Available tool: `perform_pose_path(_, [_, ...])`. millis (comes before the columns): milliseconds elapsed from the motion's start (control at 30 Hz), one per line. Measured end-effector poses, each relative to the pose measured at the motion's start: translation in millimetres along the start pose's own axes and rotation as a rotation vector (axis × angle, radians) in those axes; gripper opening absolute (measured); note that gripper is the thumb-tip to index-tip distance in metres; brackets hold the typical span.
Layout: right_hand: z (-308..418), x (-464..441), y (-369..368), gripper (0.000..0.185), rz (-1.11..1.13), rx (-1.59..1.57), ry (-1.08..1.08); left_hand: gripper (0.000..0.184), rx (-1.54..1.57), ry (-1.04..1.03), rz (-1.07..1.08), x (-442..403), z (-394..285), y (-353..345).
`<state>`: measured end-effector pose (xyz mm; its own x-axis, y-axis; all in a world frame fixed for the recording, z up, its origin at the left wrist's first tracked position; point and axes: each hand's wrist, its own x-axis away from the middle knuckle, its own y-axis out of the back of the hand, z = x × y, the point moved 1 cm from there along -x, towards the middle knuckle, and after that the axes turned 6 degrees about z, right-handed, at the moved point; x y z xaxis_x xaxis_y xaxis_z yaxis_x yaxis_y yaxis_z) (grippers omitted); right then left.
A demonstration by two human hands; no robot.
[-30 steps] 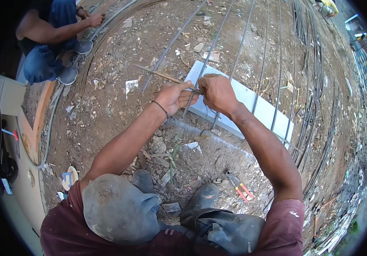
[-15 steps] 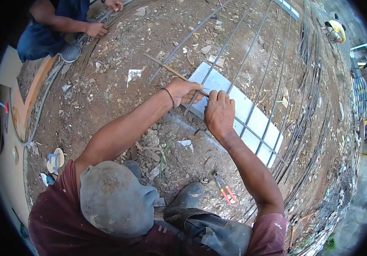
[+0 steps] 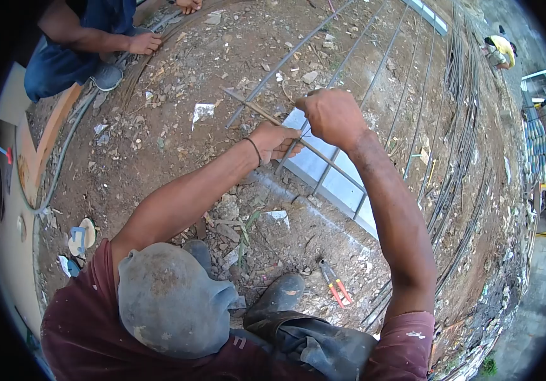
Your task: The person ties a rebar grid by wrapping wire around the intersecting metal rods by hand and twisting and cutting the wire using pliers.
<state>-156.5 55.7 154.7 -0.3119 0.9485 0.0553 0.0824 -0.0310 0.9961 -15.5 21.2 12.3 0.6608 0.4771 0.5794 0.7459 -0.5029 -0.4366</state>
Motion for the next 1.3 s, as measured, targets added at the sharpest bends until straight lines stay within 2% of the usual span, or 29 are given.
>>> perform_pose_path(200, [-29, -31, -21, 0.011, 0.026, -0.172, 0.064, 0.022, 0.021, 0.041, 0.032, -8, 3, 7])
perform_pose_path(233, [-31, -37, -28, 0.007, -0.053, -0.197, 0.083, 0.023, 0.009, 0.046, 0.037, -8, 2, 8])
perform_pose_path(267, [-33, -41, -36, 0.013, -0.134, -0.222, 0.099, 0.023, -0.008, 0.054, 0.044, -7, 1, 7])
perform_pose_path(300, [-31, -43, -41, 0.017, 0.0, -0.1, 0.011, 0.023, -0.001, 0.052, 0.041, -7, 2, 8])
perform_pose_path(333, [-33, -40, -52, 0.017, -0.007, -0.103, -0.001, 0.023, 0.011, 0.047, 0.038, -8, 1, 7])
perform_pose_path(400, [-29, -32, -72, 0.05, -0.37, -0.006, -0.095, 0.022, 0.014, 0.037, 0.035, -8, 3, 5])
perform_pose_path(433, [-23, -24, -66, 0.077, -0.457, 0.029, -0.209, 0.021, 0.032, 0.025, 0.025, -7, 4, 5])
perform_pose_path(467, [-18, -13, -58, 0.077, -0.455, 0.03, -0.203, 0.021, 0.038, 0.022, 0.022, -7, 3, 6])
perform_pose_path(533, [0, 19, -32, 0.078, -0.835, -0.031, -0.188, 0.021, 0.035, 0.057, 0.017, -5, 3, 6])
perform_pose_path(600, [6, 62, -47, 0.052, -0.758, 0.001, -0.037, 0.021, 0.047, 0.052, 0.021, -4, 3, 7])
perform_pose_path(667, [22, 92, -72, 0.032, -0.397, -0.066, -0.083, 0.021, 0.05, 0.051, 0.032, -4, 4, 6])
perform_pose_path(733, [35, 88, -87, 0.021, -0.402, -0.474, -0.277, 0.022, 0.051, 0.038, 0.037, -5, 7, 8])
perform_pose_path(800, [37, 80, -89, 0.021, -0.464, -0.569, -0.373, 0.023, 0.055, 0.038, 0.048, -5, 7, 8])
perform_pose_path(900, [33, 64, -96, 0.028, -0.25, -0.732, -0.507, 0.023, 0.039, 0.02, 0.055, -3, 5, 7])
perform_pose_path(1000, [42, 57, -107, 0.027, -0.291, -0.801, -0.581, 0.023, 0.027, 0.021, 0.027, -1, 3, 4])
perform_pose_path(1033, [49, 58, -109, 0.022, -0.366, -0.816, -0.608, 0.021, 0.029, 0.015, 0.025, 0, 3, 3])
perform_pose_path(1067, [55, 62, -111, 0.022, -0.366, -0.813, -0.603, 0.02, 0.029, 0.008, 0.024, 1, 2, 2])
perform_pose_path(1133, [75, 67, -101, 0.021, -0.494, -0.527, -0.444, 0.019, 0.02, -0.006, 0.022, 1, 1, 1])
perform_pose_path(1200, [80, 70, -105, 0.024, -0.542, -0.477, -0.414, 0.018, 0.004, -0.016, 0.027, -2, 2, 1])
perform_pose_path(1267, [72, 71, -107, 0.028, -0.392, -0.304, -0.311, 0.016, 0.037, -0.019, 0.056, -6, 6, 6])
perform_pose_path(1300, [58, 70, -106, 0.035, -0.345, -0.26, -0.211, 0.023, 0.053, -0.042, 0.066, -8, 10, 8])
